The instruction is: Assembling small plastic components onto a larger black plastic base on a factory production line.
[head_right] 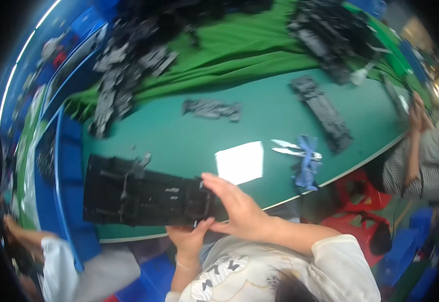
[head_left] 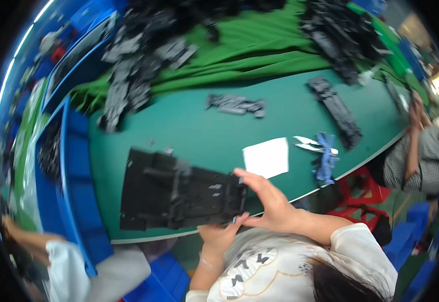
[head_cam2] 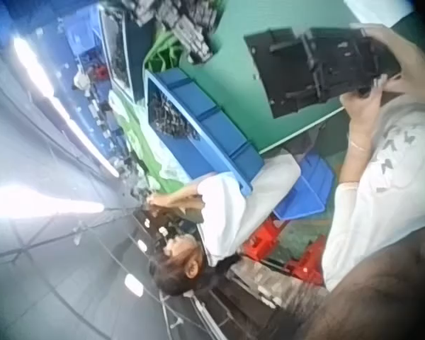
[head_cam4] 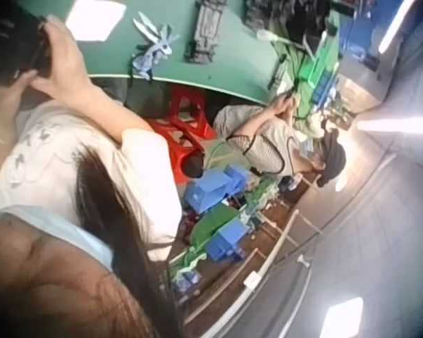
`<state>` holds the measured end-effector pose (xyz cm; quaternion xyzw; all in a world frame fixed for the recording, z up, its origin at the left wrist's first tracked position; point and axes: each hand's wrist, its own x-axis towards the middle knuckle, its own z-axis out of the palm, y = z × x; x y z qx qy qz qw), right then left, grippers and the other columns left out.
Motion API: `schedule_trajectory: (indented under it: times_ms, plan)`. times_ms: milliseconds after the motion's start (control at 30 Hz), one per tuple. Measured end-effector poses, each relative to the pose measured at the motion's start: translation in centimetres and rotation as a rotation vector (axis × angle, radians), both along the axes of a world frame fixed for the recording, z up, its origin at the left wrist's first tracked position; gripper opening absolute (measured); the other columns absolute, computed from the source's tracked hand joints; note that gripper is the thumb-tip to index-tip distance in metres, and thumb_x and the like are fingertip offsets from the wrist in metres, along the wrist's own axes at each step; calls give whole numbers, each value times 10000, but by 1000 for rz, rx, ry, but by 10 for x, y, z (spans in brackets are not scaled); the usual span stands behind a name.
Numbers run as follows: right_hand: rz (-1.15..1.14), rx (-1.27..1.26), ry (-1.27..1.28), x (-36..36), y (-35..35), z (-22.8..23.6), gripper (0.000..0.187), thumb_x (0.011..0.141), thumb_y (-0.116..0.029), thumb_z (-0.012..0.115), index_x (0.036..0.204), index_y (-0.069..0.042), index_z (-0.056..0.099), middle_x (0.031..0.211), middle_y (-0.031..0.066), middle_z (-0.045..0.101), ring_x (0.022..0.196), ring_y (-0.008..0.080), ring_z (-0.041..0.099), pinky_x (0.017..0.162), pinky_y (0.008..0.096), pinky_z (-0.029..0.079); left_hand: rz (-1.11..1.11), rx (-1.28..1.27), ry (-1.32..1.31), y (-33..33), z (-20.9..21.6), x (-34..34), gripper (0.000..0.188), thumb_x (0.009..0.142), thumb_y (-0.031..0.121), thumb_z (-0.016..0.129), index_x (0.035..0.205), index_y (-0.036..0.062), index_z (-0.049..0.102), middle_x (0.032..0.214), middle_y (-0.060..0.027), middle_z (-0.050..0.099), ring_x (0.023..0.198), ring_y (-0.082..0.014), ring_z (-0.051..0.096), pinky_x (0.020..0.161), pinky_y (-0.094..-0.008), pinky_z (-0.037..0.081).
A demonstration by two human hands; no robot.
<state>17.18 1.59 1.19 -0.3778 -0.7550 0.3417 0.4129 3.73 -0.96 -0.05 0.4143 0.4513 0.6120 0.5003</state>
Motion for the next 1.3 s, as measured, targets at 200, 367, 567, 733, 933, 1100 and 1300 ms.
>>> schedule_trajectory:
  times_ms: [200, 367, 567, 733, 933, 1100, 1300]
  plan:
    - [-538, -99, -374, 85, 1, 26, 704, 554, -208, 697, 1137, -15, 352, 1132, 167, 400, 1054, 320, 383, 898, 359, 297, -194, 234, 481, -3, -11, -11, 659, 618, -57, 612, 1181, 12, 278, 1081, -176, 475, 871, -205, 509, 651, -241, 432]
    - [-710, -85, -707, 149, 5, 33, 665, 556, -237, 688, 1100, 8, 393, 1095, 193, 426, 1074, 315, 364, 896, 374, 285, -147, 279, 539, -1, -13, -6, 526, 709, -61, 517, 1174, 10, 282, 1042, -168, 500, 858, -197, 510, 618, -222, 427]
    - [-858, -37, -813, 189, 6, 32, 631, 584, -193, 674, 1103, 39, 399, 1064, 189, 471, 1019, 307, 428, 870, 364, 324, -111, 240, 495, -1, -11, -5, 501, 723, -53, 511, 1166, 7, 287, 1021, -163, 512, 851, -198, 519, 622, -223, 430]
    - [-1087, 228, -723, 177, 22, 42, 450, 614, -52, 631, 1026, -31, 450, 987, 124, 497, 925, 278, 467, 795, 353, 365, -83, 280, 574, 1, -14, -9, 516, 683, -71, 546, 1138, -3, 313, 985, -154, 544, 792, -201, 535, 571, -224, 446]
    - [-103, 108, -573, 100, 94, 52, 364, 679, -113, 606, 1002, -24, 463, 961, 131, 493, 921, 289, 473, 783, 336, 391, -95, 335, 667, 6, -14, -7, 492, 673, -67, 559, 1114, 8, 354, 934, -113, 574, 748, -196, 530, 549, -230, 448]
    - [7, 170, -746, 36, 169, 29, 386, 685, -217, 609, 989, -25, 471, 929, 136, 512, 903, 300, 485, 759, 367, 399, -84, 322, 626, 5, -9, -5, 448, 681, -59, 560, 1093, 9, 397, 923, -105, 579, 744, -194, 531, 554, -232, 459]
    - [-190, 235, -495, -31, 261, 53, 369, 706, -223, 593, 954, 13, 453, 926, 193, 525, 862, 329, 506, 716, 398, 413, -134, 304, 625, 1, -6, -11, 419, 685, -18, 574, 1075, 21, 427, 886, -67, 591, 726, -186, 548, 567, -245, 459]
